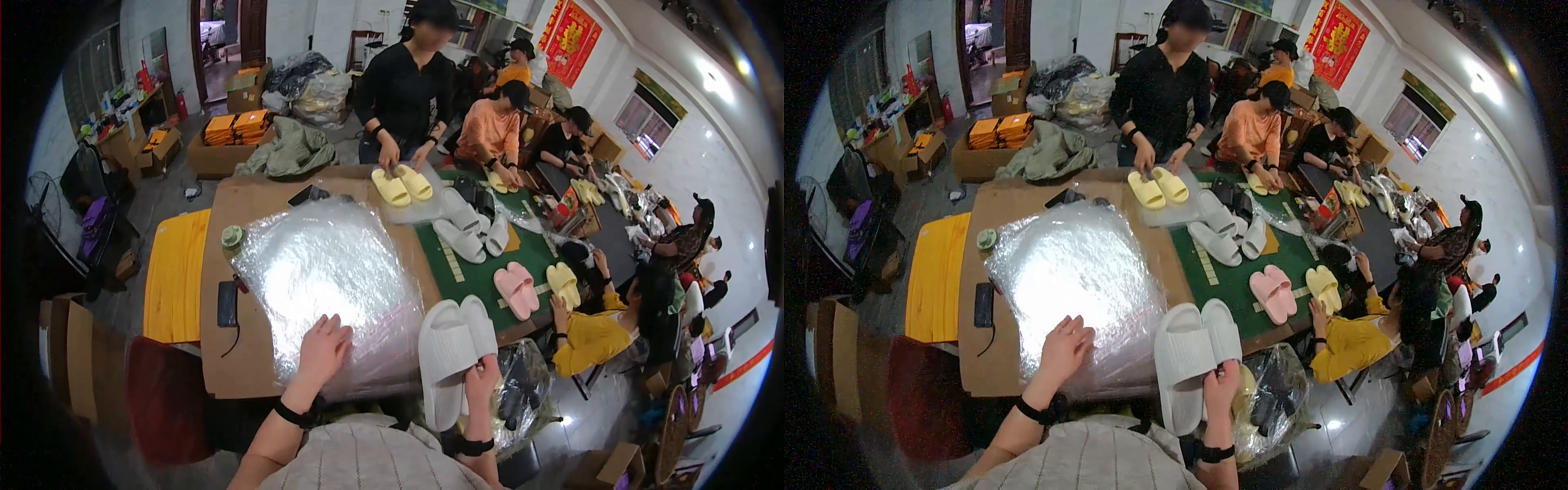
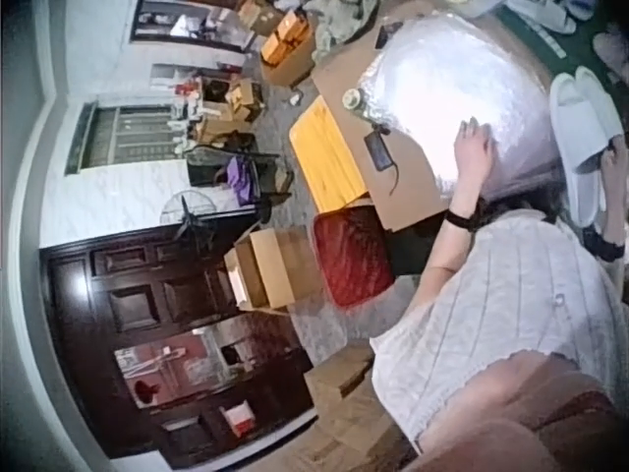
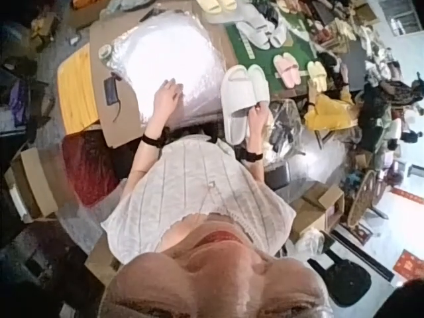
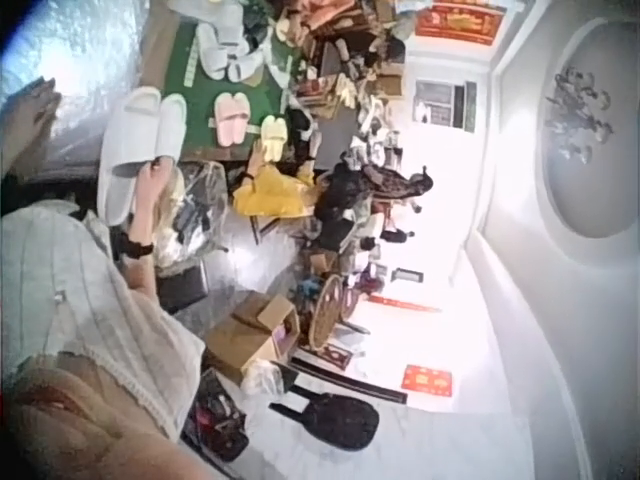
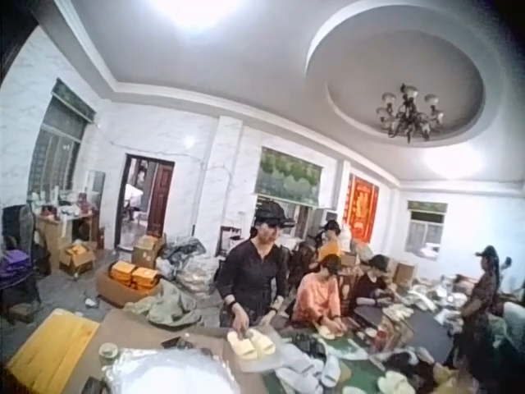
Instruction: The recorder is organizing, checking, and preparing finished slippers for packing in a manufacturing facility.
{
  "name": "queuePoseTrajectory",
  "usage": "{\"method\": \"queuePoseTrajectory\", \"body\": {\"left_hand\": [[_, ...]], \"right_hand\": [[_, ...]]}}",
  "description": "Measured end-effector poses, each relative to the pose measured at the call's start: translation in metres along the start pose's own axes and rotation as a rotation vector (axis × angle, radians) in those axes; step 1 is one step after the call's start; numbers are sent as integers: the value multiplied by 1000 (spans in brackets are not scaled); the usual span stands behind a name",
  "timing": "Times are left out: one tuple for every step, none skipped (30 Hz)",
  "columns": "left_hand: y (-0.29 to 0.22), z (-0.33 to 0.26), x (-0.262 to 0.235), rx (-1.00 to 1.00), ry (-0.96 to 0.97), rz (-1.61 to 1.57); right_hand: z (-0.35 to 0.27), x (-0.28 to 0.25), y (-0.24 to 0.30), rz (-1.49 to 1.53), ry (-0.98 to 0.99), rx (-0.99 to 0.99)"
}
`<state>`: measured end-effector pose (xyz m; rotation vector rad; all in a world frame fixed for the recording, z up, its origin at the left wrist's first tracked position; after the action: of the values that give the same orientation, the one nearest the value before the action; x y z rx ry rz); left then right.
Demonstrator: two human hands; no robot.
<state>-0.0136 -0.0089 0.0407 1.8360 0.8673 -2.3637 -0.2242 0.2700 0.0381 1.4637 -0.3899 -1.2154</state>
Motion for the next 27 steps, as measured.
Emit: {"method": "queuePoseTrajectory", "body": {"left_hand": [[0, 1, -6, 3, -18, -26], [5, 2, -7, -10, -25, -60], [-2, 3, -14, -55, -35, -106], [0, -2, -12, -61, -139, -97], [-3, -1, -16, -57, -136, -125], [-4, 1, -20, -51, -141, -150], [-6, 3, -22, -73, -170, -186], [-7, 2, -24, -93, -202, -222], [-8, 2, -23, -97, -245, -230], [-7, 0, -23, -113, -250, -228], [-6, -2, -23, -173, -250, -285], [-4, -2, -24, -224, -248, -345], [-5, -2, -26, -259, -220, -402], [-4, -1, -27, -260, -227, -401], [-3, -2, -27, -313, -191, -417], [-2, -2, -26, -364, -155, -433], [-1, -1, -25, -361, -161, -430], [1, -1, -22, -365, -145, -491], [2, -2, -21, -368, -128, -552], [3, -4, -21, -365, -134, -547], [-1, -2, -23, -340, -99, -532], [-4, 1, -26, -315, -63, -516], [-6, 2, -32, -207, -3, -490], [-6, 2, -32, -202, -4, -488], [-6, -1, -30, -127, 33, -507], [-6, -2, -30, -52, 71, -527], [-5, -2, -31, -50, 38, -440]], "right_hand": [[3, 1, 6, 39, -2, -33], [10, 7, 8, 73, 12, -53], [14, 7, 15, 81, 5, -120], [15, 10, 22, 101, 17, -187], [16, 4, 30, 81, 77, -89], [16, 2, 37, 99, 72, -108], [18, 0, 43, 164, 81, -114], [16, 1, 50, 229, 89, -120], [16, 2, 54, 232, 108, -120], [17, 3, 59, 217, 102, -116], [17, 4, 64, 202, 94, -113], [17, 3, 70, 202, 100, -117], [17, 4, 77, 127, 132, -168], [17, 4, 84, 52, 161, -221], [15, 9, 93, 37, 128, -253], [14, 9, 98, 40, 126, -259], [13, 10, 102, -31, 175, -314], [12, 11, 106, -101, 223, -368], [9, 13, 110, -86, 246, -320], [8, 15, 108, -82, 243, -326], [8, 15, 105, -113, 227, -352], [7, 15, 102, -144, 211, -378], [6, 14, 101, -145, 203, -380], [3, 14, 100, -112, 201, -327], [2, 14, 99, -79, 199, -273], [2, 13, 98, -79, 193, -273], [3, 12, 97, -76, 183, -275]]}}
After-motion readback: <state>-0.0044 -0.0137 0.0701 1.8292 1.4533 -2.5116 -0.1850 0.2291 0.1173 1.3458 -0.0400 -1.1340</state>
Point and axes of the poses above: each hand's wrist, its own z-axis towards the middle knuckle, its own x-axis out of the palm, y = z × x, the point moved 1 cm from there along z, towards the middle knuckle, and after that the axes turned 12 degrees about y, right-handed, at the moved point
